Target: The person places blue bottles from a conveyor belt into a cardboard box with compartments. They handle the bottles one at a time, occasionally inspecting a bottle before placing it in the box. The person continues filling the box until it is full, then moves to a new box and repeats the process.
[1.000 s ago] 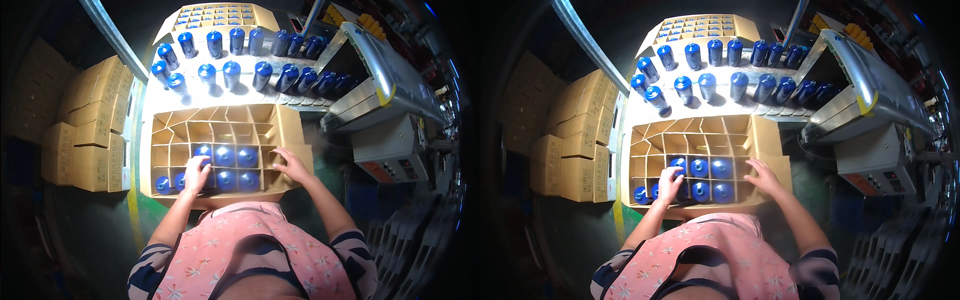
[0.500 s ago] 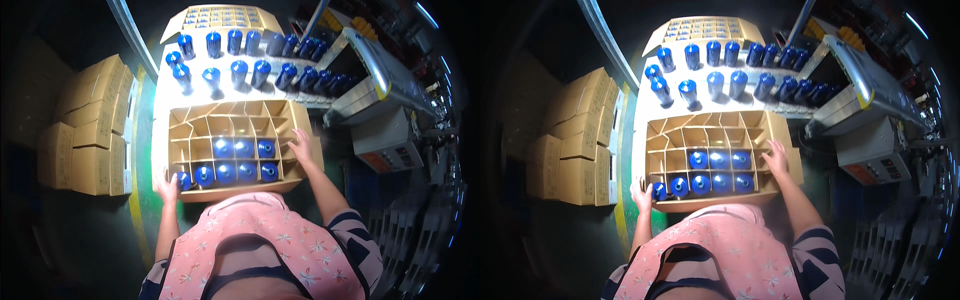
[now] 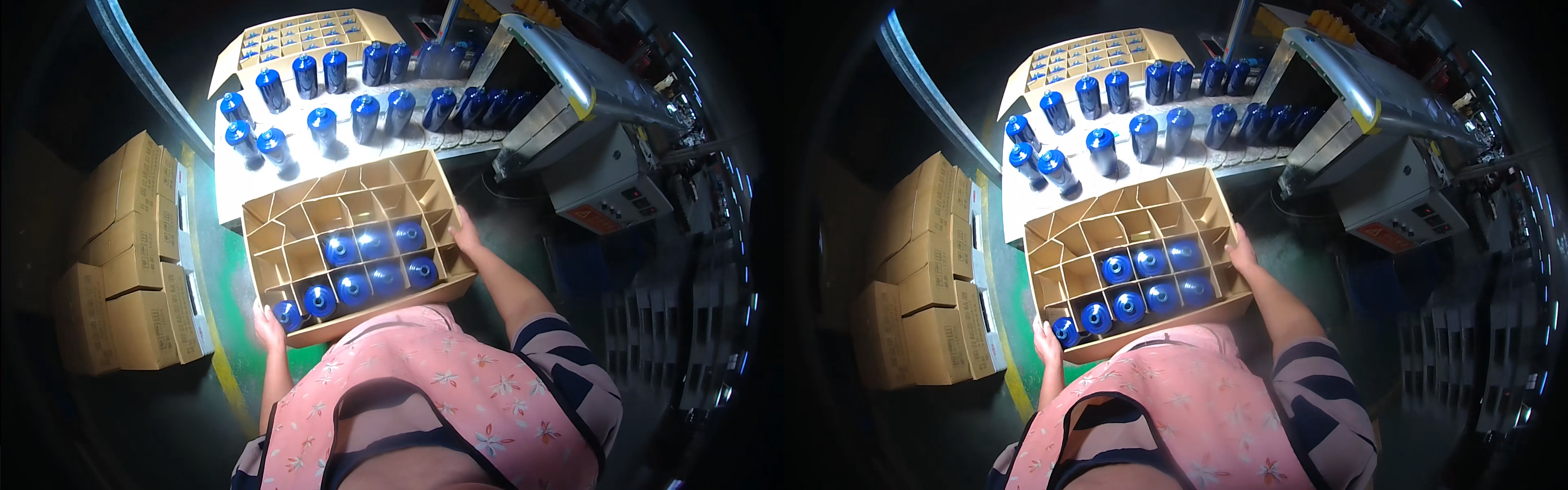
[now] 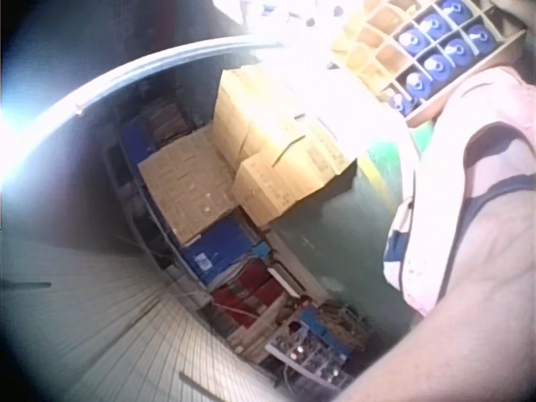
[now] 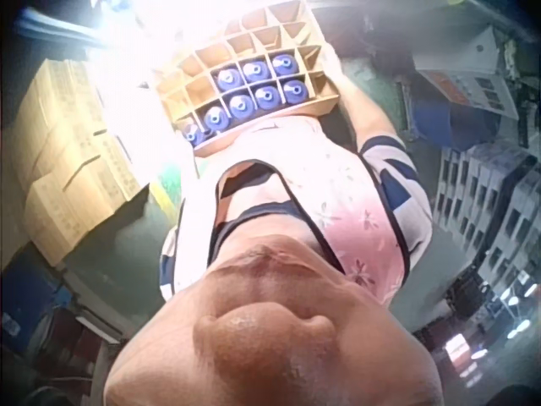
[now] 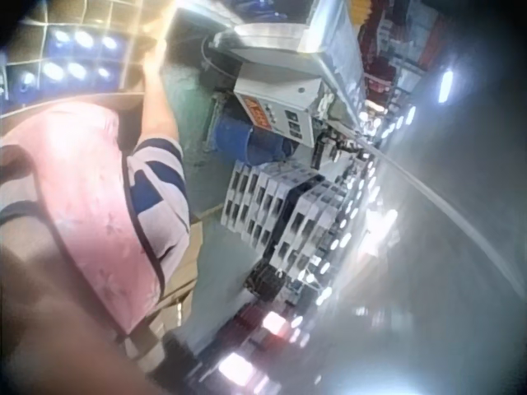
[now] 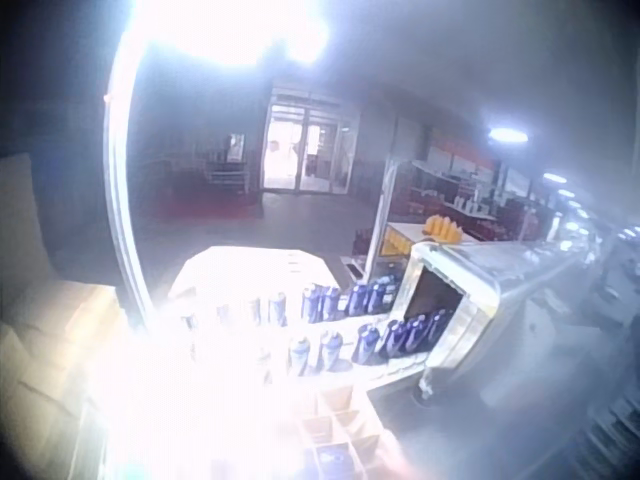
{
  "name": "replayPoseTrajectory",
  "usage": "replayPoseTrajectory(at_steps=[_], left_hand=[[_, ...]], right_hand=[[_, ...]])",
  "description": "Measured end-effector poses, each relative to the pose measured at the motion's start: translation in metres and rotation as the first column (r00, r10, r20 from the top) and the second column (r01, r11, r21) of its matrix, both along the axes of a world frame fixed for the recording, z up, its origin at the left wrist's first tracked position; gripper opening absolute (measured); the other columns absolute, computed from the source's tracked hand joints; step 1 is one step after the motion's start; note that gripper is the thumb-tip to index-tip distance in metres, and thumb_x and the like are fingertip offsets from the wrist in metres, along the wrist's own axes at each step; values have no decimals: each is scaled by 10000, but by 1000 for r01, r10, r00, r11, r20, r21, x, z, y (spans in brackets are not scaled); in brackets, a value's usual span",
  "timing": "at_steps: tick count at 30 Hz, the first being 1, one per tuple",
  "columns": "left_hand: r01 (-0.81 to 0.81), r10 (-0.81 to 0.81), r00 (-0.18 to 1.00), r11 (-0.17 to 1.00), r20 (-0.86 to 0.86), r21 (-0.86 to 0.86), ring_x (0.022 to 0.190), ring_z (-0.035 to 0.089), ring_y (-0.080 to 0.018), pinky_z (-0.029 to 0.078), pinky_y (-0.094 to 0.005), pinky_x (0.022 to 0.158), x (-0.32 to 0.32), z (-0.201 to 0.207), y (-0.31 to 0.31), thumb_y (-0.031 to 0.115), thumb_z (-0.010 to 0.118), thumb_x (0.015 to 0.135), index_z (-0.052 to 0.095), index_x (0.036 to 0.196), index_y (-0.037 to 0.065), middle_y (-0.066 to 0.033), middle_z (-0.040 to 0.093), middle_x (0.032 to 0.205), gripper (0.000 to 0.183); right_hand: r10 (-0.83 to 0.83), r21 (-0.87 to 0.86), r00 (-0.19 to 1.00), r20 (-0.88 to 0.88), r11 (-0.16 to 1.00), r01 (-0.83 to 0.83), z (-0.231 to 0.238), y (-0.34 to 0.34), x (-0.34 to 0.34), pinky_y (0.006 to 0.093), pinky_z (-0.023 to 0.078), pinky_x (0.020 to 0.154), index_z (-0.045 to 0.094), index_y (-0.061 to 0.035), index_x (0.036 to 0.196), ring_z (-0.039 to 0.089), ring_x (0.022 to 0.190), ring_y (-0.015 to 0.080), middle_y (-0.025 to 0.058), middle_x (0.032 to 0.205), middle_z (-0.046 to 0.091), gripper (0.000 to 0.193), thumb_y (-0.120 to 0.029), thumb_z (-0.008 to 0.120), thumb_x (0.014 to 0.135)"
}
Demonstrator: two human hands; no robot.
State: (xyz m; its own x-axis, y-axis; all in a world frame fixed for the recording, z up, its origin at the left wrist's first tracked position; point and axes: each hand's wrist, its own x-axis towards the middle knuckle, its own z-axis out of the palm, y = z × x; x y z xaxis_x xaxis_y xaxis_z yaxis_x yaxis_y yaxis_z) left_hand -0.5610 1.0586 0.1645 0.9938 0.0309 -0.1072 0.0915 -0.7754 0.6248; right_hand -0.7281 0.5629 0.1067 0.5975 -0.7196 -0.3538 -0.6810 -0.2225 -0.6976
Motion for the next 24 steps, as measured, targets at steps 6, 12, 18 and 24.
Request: replayPoseTrajectory(at_steps=[6, 12, 18, 24], left_hand=[[-61, 61, 998, 998, 3, 12, 1008, 618, -361, 452, -432, 871, -2, -6, 4, 166, 519, 939, 531, 1317, 137, -188, 656, 1101, 380], [-118, 118, 992, 993, -36, 15, 999, 622, -362, 460, -431, 869, -1, 1, 0, 176, 529, 935, 540, 1311, 137, -195, 655, 1090, 378], [-110, 110, 994, 994, -8, 18, 985, 625, -342, 457, -420, 879, 2, -29, 1, 162, 529, 941, 534, 1304, 83, -213, 644, 1105, 371], [-13, 16, 999, 998, 48, -68, 1107, 562, -357, 417, -395, 970, 17, -36, -8, 241, 480, 992, 470, 1335, -19, -231, 578, 1253, 430]], right_hand=[[322, 191, 923, 210, 913, -362, 36, 50, 9, 343, 496, 873, 554, -98, 1291, 627, 939, 248, 125, 1133, 622, 550, -104, 726, 768], [451, 113, 889, -76, 890, -442, 44, 54, 20, 336, 513, 770, 593, -90, 1194, 651, 846, 213, 58, 917, 671, 483, -208, 759, 757], [507, 120, 861, -44, 858, -500, 36, 39, 35, 360, 534, 755, 600, -106, 1220, 683, 817, 234, 80, 893, 709, 501, -293, 728, 772], [557, -21, 798, -230, 817, -577, 30, 35, 67, 467, 517, 778, 579, -245, 1215, 660, 937, 330, 124, 999, 691, 421, -352, 636, 813]])
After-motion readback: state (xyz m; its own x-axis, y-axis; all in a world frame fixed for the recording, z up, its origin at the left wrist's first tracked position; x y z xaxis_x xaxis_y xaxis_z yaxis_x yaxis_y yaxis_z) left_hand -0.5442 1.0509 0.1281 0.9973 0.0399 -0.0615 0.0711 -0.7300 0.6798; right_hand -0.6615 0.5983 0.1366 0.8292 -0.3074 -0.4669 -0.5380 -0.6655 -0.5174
